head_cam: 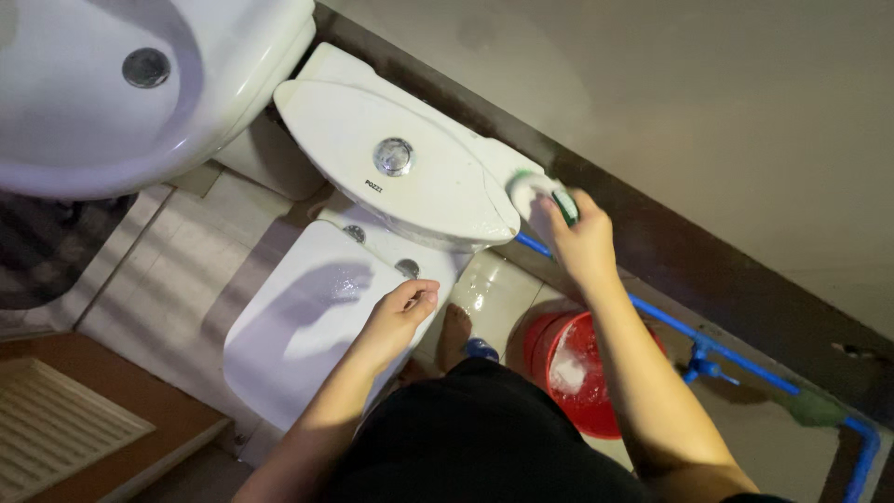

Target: The person scoops water from a red bucket with a white scoop and pours it onto the closed toilet seat and tank. They then pour liquid from a blue bottle onto the seat and scrub the seat, lid, and tank with a green brush. The person continues scrubbing the exterior surfaces of the toilet.

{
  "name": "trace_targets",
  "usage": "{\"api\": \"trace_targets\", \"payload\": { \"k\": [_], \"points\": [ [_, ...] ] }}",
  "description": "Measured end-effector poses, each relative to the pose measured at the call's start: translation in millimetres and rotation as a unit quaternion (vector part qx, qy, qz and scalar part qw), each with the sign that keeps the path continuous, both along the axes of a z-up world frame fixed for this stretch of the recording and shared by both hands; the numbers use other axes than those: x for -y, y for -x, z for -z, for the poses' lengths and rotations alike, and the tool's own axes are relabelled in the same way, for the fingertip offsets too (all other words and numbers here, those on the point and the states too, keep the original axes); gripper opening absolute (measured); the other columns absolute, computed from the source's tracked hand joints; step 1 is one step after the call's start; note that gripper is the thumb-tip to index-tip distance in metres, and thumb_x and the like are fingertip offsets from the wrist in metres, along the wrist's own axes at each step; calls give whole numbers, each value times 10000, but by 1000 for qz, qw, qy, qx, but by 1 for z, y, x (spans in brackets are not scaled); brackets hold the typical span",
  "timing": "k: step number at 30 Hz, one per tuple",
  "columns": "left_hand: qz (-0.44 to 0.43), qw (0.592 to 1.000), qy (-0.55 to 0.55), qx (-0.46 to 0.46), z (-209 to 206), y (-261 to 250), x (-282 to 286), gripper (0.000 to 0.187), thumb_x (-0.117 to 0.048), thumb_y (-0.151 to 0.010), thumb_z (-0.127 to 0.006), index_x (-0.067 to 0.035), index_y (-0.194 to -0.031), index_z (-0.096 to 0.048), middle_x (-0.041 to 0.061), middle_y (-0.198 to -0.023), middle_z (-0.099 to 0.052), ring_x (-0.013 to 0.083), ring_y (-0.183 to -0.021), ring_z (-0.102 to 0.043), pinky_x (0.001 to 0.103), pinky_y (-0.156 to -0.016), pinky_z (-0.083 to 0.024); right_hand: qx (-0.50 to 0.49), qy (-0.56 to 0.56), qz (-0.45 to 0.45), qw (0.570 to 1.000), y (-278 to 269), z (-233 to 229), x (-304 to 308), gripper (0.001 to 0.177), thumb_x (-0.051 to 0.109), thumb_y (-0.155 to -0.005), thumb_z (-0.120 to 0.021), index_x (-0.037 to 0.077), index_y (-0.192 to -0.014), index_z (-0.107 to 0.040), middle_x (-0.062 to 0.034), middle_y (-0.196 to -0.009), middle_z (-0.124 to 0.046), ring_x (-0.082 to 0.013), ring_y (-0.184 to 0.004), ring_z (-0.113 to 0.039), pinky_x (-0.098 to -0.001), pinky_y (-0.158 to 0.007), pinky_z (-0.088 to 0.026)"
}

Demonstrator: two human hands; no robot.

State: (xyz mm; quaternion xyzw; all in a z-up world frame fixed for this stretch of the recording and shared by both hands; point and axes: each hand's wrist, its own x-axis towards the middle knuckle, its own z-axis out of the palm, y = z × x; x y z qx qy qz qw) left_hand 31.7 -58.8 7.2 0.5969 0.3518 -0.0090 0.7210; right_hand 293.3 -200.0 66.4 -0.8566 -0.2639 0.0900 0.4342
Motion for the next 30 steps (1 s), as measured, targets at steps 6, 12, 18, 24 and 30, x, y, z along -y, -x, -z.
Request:
{"api": "trace_targets", "payload": {
  "k": [6,12,18,24,30],
  "points": [
    [21,999,-13,32,3,-16,0,357,-268,-978,-655,-49,-1258,-677,48,-1114,-718,139,-1044,-628,288,-934,-505,-3,75,47,996,-6,-2,-30,363,308,-852,-837,36,-1051,-701,-192,-859,-739,-285,-776,-714,-393,-701,-546],
    [13,999,-19,40,-9,-15,0,362,-268,-981,-648,-49,-1268,-684,44,-1101,-712,130,-1022,-615,274,-920,-505,-63,123,20,990,-1,-22,-12,322,263,-795,-831,63,-1014,-705,-194,-844,-747,-340,-807,-755,-424,-739,-570],
    [25,1000,-2,9,-8,-11,8,364,-265,-964,-652,-69,-1270,-680,29,-1064,-713,116,-987,-626,269,-883,-511,8,93,44,995,10,-20,-38,323,238,-833,-800,87,-1105,-714,-213,-913,-742,-372,-869,-740,-445,-754,-579],
    [20,1000,-15,17,-3,-3,0,369,-277,-970,-658,-59,-1267,-691,39,-1042,-702,126,-961,-613,272,-870,-511,-16,151,14,988,12,-36,-12,370,315,-834,-793,140,-1154,-734,-188,-932,-756,-357,-900,-757,-439,-782,-586],
    [15,1000,-17,18,3,-4,1,381,-290,-975,-663,-51,-1271,-688,37,-1051,-702,122,-970,-610,272,-880,-509,31,153,-13,988,2,-27,-52,398,320,-817,-780,152,-1174,-730,-192,-921,-752,-385,-860,-734,-461,-754,-579]
  ]
}}
